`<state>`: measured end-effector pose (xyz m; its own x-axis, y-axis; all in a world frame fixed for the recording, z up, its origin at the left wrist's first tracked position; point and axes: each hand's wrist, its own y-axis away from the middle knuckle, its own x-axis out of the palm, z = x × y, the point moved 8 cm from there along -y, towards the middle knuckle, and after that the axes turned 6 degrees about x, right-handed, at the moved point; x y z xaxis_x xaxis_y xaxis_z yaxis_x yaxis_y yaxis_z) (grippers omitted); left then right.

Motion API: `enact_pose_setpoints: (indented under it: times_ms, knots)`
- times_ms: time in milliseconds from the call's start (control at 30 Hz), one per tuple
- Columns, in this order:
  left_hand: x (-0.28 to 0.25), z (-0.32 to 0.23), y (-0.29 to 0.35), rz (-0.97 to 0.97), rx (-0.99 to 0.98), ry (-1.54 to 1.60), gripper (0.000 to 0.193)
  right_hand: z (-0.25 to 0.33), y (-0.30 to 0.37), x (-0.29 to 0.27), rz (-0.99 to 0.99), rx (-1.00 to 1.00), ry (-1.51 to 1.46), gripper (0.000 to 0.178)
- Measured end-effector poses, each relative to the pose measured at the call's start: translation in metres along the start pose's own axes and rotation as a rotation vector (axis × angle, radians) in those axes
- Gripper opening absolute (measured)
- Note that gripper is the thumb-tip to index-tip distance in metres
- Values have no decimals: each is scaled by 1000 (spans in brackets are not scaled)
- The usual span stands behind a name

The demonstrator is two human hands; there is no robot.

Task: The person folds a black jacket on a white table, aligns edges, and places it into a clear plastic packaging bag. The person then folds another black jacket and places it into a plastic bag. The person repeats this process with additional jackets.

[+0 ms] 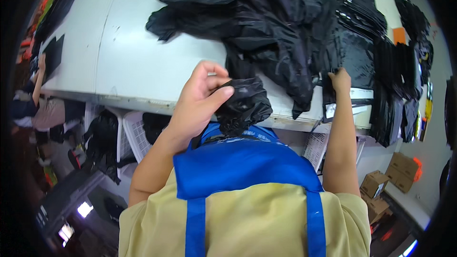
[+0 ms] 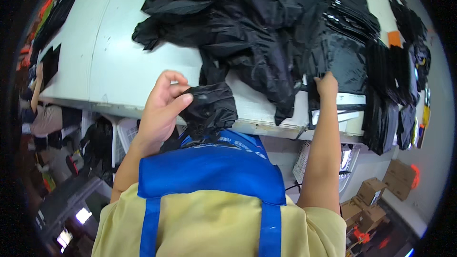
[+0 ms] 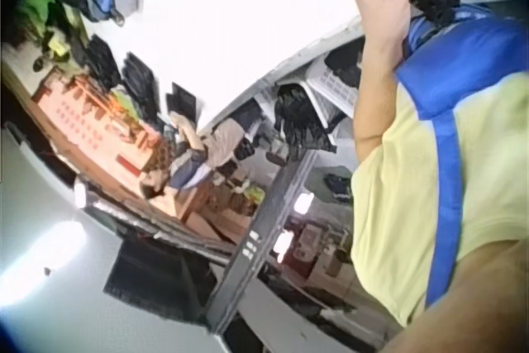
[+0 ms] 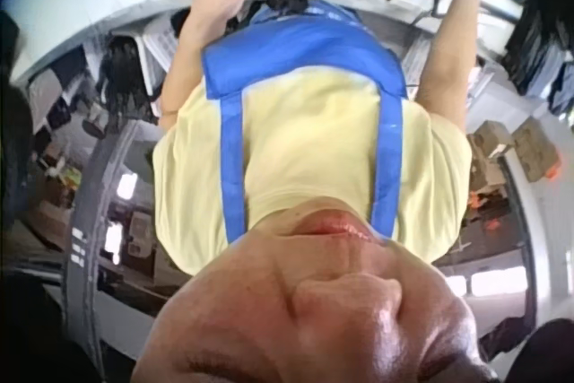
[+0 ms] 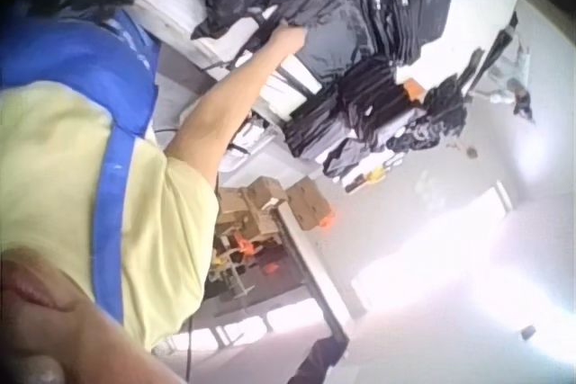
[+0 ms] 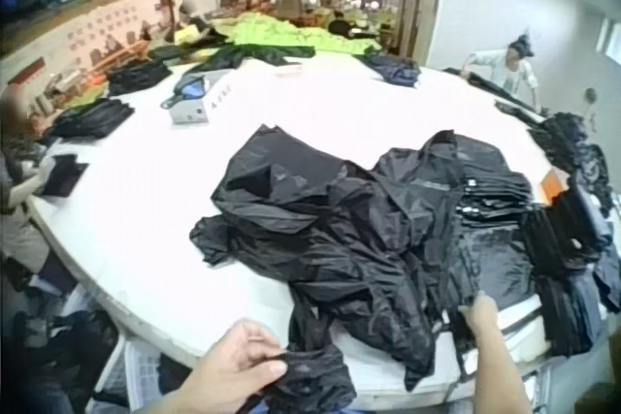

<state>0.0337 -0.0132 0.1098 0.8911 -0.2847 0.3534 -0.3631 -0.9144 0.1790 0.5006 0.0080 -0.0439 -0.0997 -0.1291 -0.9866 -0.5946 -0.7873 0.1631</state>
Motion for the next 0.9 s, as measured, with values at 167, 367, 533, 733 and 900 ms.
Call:
enact_pose_setpoints:
  times_ms: [167,367,533,733,900]
  knots:
    - [2,-12,0,34,41,-67,20,-46,6,10,-40,132,-715,26]
    - [5,-9,3,22,-27,-60,15,122,118,-135,34,-361,-1172,23]
    - [-3,-11,5,-27,52,-48,14,212,210,-181,105,-781,-871,35]
    - [-5,-13,8,-93,-12,-27,14,239,251,-201,-109,-1192,-513,50]
    - [-6,-14,9,-101,-26,-24,15,249,265,-206,-98,-1248,-393,44]
